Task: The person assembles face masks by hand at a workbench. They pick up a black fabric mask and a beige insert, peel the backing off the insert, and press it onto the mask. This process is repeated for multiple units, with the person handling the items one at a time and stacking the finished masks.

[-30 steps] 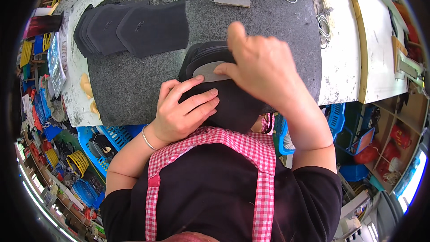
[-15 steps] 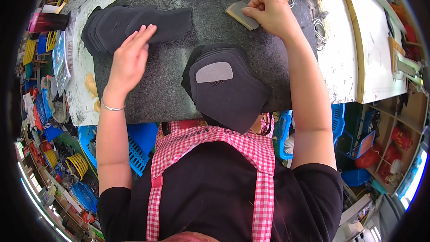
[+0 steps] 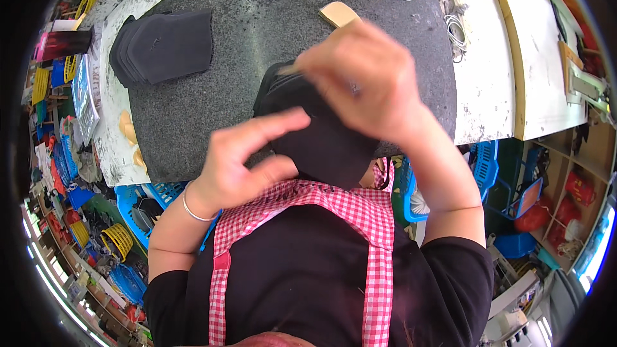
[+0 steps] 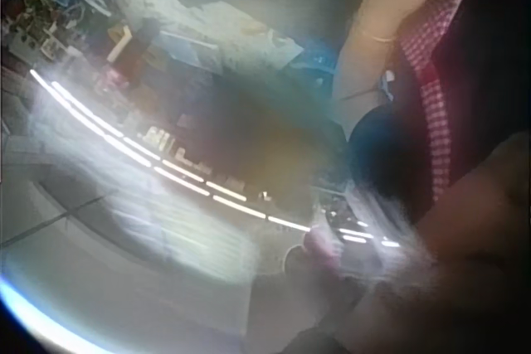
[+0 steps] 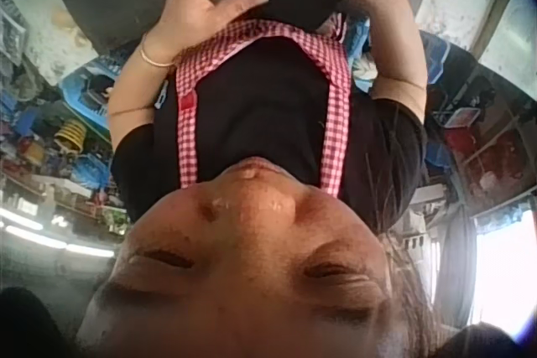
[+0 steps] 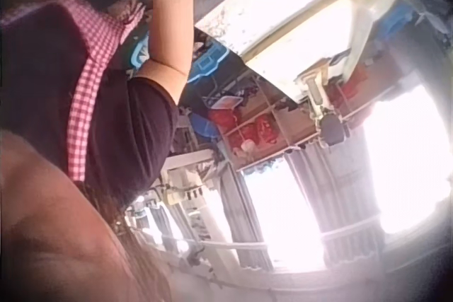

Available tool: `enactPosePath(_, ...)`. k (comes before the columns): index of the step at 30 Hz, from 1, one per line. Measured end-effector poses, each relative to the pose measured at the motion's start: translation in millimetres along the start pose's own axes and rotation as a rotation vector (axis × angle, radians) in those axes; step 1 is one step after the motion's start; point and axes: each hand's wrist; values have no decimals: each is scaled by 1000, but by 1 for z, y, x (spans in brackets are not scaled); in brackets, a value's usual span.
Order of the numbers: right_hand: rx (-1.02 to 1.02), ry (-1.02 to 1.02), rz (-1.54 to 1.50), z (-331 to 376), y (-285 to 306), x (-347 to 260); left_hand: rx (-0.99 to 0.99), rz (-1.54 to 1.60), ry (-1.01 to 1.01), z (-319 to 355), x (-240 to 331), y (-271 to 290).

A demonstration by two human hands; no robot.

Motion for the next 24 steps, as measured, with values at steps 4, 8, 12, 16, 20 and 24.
enactPosePath(4,47,251,35,-3,-24,-17,120,596,269,-11,3,-7)
enactPosePath(8,26,224,54,-2,-28,-19,158,669,251,-14,-7,-14)
enactPosePath(12,-62,169,92,-4,-24,-27,264,243,159,-16,-1,-10)
enactPosePath(16,-42,175,102,-6,-22,-34,344,-63,-52,-15,4,-5)
enactPosePath(20,-2,10,-82,-5,-21,-34,304,183,-3,-18,10,-8)
enactPosePath(24,115,-309,-484,-6,-14,-40,226,578,151,-18,8,-12)
Point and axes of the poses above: each hand's wrist, its own z-axis away from the middle knuckle, its own y-axis out of the back of the hand, x = y × z, and after that the axes turned 15 degrees about y, right-handed
